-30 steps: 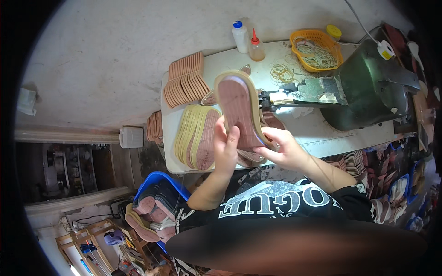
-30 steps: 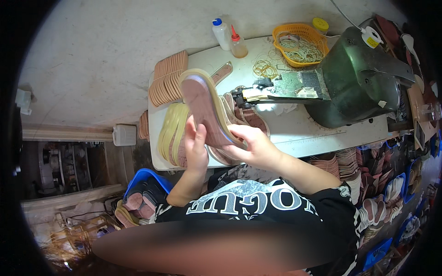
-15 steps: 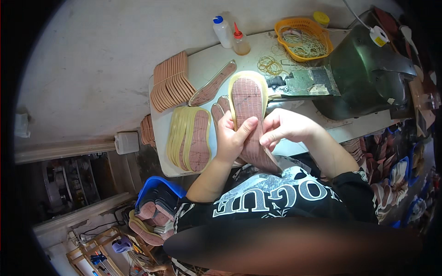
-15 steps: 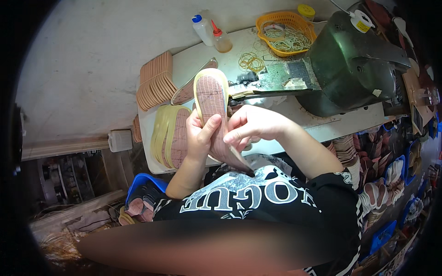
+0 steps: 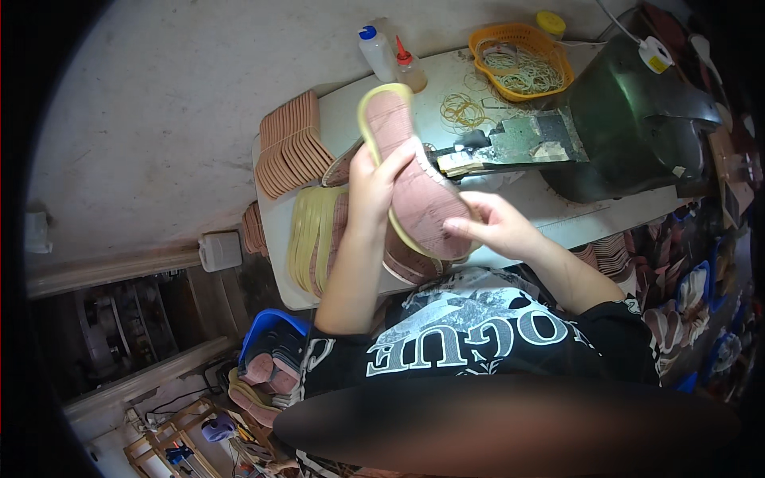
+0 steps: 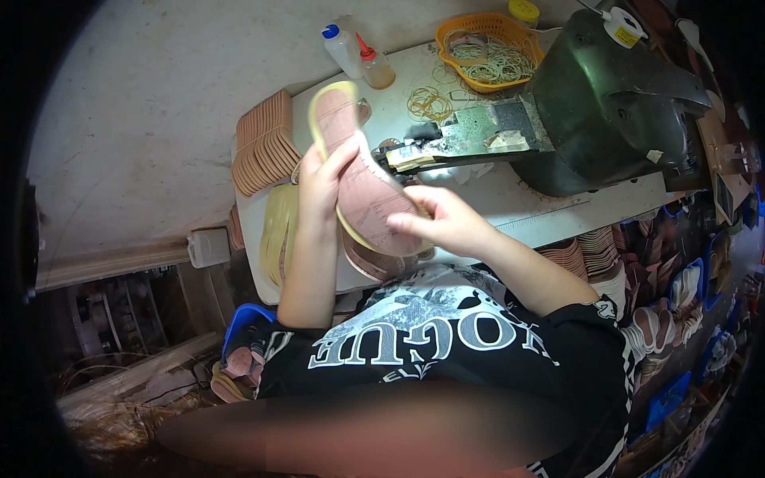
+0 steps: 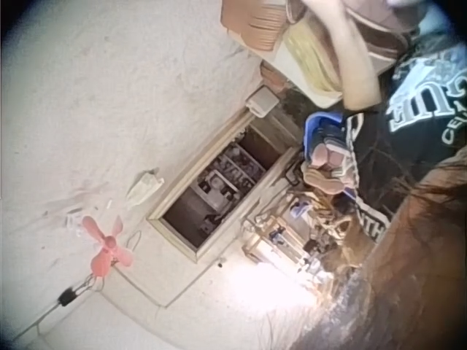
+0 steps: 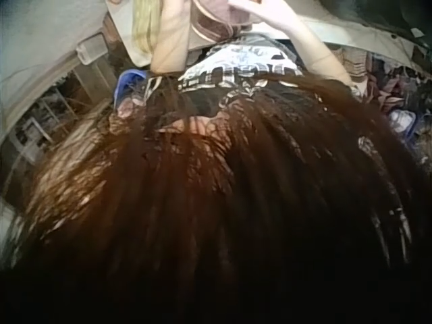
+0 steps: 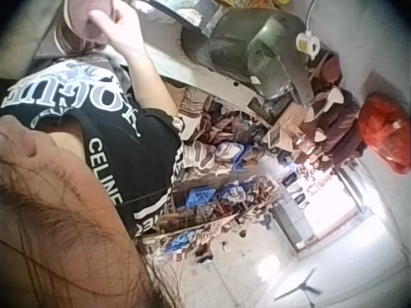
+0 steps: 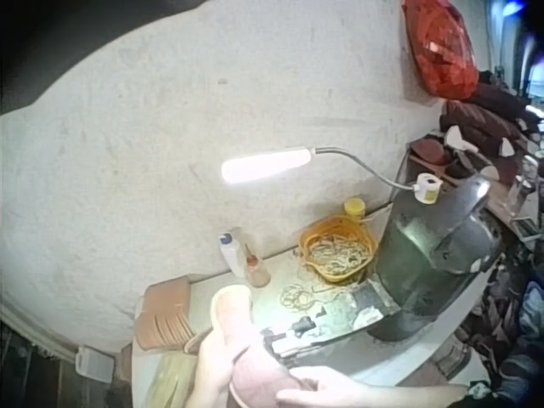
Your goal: Manually applying a thin yellow border or lining to the pink fabric uppers of shoes and stacking them.
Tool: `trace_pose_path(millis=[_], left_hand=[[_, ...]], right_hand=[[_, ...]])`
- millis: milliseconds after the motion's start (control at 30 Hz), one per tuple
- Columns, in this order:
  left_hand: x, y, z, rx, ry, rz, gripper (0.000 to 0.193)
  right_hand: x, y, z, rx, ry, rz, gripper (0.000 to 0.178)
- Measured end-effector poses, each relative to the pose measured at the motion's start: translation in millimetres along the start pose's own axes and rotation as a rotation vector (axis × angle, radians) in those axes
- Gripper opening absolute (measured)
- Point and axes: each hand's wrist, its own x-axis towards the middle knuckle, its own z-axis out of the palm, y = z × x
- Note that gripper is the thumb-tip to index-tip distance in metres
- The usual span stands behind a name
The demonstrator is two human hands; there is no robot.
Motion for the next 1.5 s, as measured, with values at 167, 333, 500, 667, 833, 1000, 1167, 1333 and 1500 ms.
trace_pose_path(millis=[167,333,500,667,833,1000,1167,1333,1500], left_hand=[[37.0,-37.3,-2.9,0.457,-0.031,0.095,0.038],[37.6,-40.4,15.3,0.535,0.005,0.18,0.035],[48.1,-41.2,14.4,0.474,-0.01,0.113,0.035],[60.2,-39.7,4.6,0.566,-0.044,-0.024,0.042],[78.4,-24.1,3.8,0.999,0.054,0.424,0.058],[107.5,24.4,0.4,1.122,-1.149,0.339,0.062],[122.6,34.3,5.6,1.235,-1.187,0.203,0.059],[121.8,43.3,6.5,1.334,-1.164,0.06,0.053],[114.7,42.5,-5.5,1.395,-1.033,0.097,0.049]], right_hand=[[-11.4,-1.9,4.5,0.198,0.208,-0.019,0.03],[-17.6,2.6,-8.5,0.192,0.299,-0.025,0.03],[-18.5,2.7,-10.2,0.285,0.208,0.14,0.03],[-15.6,7.3,3.7,0.375,0.176,0.219,0.03],[-1.8,7.4,14.7,0.429,0.295,0.198,0.03],[17.4,2.0,13.8,0.494,0.309,0.157,0.03],[23.9,-2.2,11.3,0.505,0.293,0.167,0.029],[26.1,-8.8,10.9,0.441,0.295,0.074,0.03],[29.7,-9.3,9.6,0.503,0.3,0.113,0.033]])
